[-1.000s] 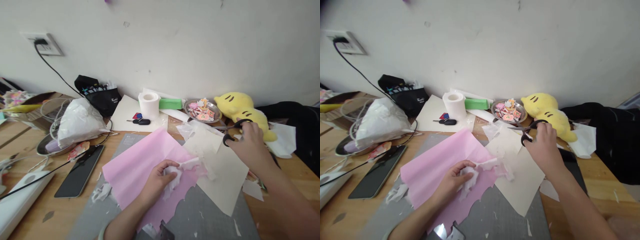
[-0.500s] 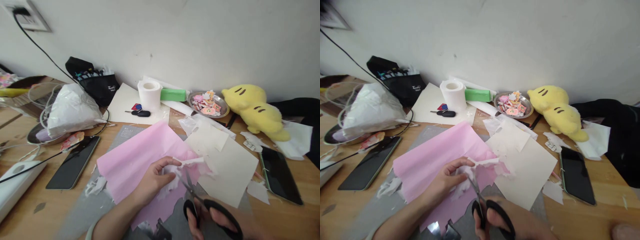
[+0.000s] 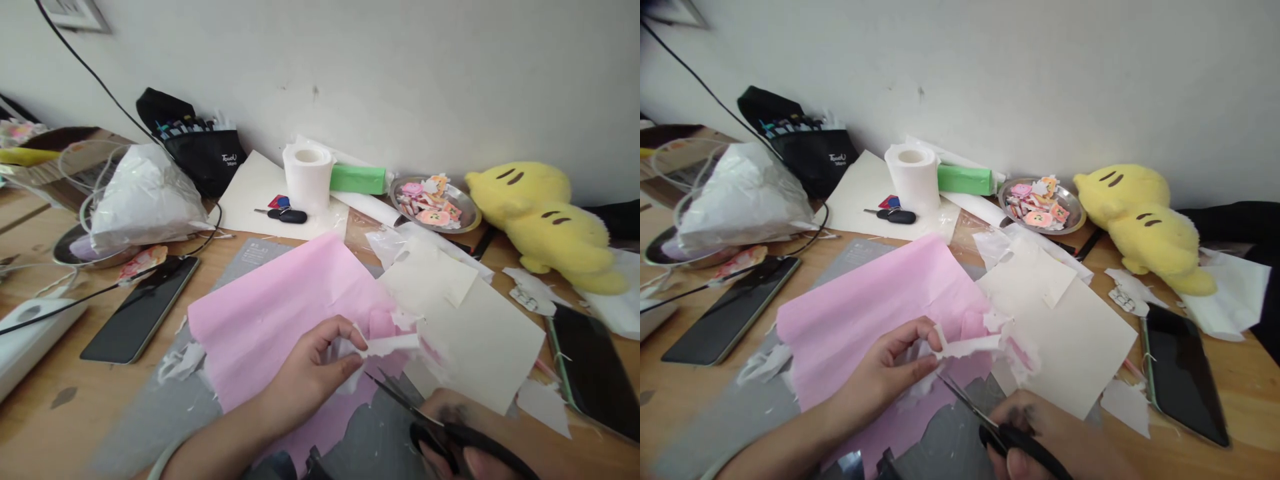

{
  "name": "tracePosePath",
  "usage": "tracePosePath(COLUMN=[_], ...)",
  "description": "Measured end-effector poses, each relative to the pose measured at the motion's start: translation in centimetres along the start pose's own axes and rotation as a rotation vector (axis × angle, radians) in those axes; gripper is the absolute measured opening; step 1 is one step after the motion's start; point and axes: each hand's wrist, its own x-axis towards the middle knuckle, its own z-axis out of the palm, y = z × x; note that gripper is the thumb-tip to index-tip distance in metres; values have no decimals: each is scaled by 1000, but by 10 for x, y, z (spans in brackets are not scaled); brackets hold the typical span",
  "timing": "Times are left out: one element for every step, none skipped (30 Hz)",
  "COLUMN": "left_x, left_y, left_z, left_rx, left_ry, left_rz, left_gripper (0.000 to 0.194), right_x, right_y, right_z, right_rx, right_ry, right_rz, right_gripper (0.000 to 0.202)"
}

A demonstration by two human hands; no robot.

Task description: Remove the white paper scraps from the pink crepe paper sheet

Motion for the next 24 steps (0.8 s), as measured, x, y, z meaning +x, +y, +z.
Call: tracePosePath(left_x=[0, 0, 1, 1, 1, 2, 2, 1, 1, 0, 0, -1, -2, -2, -3, -3, -3, -4, -4, -4, -4, -5, -5, -5], left_y=[0, 0, -1, -1, -1, -2, -2, -2, -1, -1, 0, 1, 2, 2, 2, 2, 1, 0, -1, -2, -3, -3, -2, -2], left_z=[0, -1, -2, -2, -3, -3, -3, -3, -3, -2, -1, 0, 1, 3, 4, 4, 5, 5, 5, 5, 4, 4, 3, 3], left_rx=[-24, -48, -66, -74, -71, -59, -41, -24, -12, -6, -11, -29, -61, -107, -161, -218, -266, -302, -325, -335, -338, -337, -333, -329], left_ry=[0, -5, -15, -26, -32, -35, -36, -41, -50, -61, -74, -90, -106, -124, -146, -167, -187, -203, -216, -227, -241, -256, -276, -298], left_rz=[-17, -31, -38, -37, -26, -7, 12, 26, 31, 26, 11, -11, -36, -67, -97, -120, -137, -154, -171, -192, -211, -233, -251, -260], left_gripper=[6, 7, 7, 9, 12, 14, 16, 18, 19, 21, 22, 23, 23, 23, 22, 21, 21, 21, 22, 23, 24, 25, 25, 26], right_x=[-1, -2, -4, -6, -8, -10, -12, -13, -13, -13, -11, -10, -8, -6, -4, -2, -1, -1, 0, 0, 0, -1, -1, -1], right_y=[-3, -7, -12, -18, -24, -30, -35, -39, -41, -41, -41, -39, -38, -36, -33, -32, -30, -28, -27, -26, -26, -26, -26, -26], right_z=[0, 0, 0, 1, 2, 2, 3, 3, 3, 4, 4, 4, 5, 5, 6, 7, 9, 10, 12, 13, 14, 15, 16, 17], right_rx=[-4, -6, -16, -32, -41, -66, -94, -101, -103, -95, -81, -65, -50, -33, -2, 40, 76, 100, 106, 94, 68, 44, 33, 29], right_ry=[10, 30, 76, 129, 188, 237, 240, 250, 258, 252, 255, 249, 239, 215, 204, 198, 193, 186, 195, 199, 200, 187, 184, 174], right_rz=[4, 16, 36, 83, 103, 129, 177, 192, 209, 218, 214, 205, 185, 166, 151, 134, 124, 122, 123, 121, 117, 113, 105, 97], right_gripper=[67, 68, 68, 68, 67, 65, 67, 70, 72, 74, 74, 73, 71, 70, 69, 68, 68, 69, 69, 68, 67, 67, 66, 66])
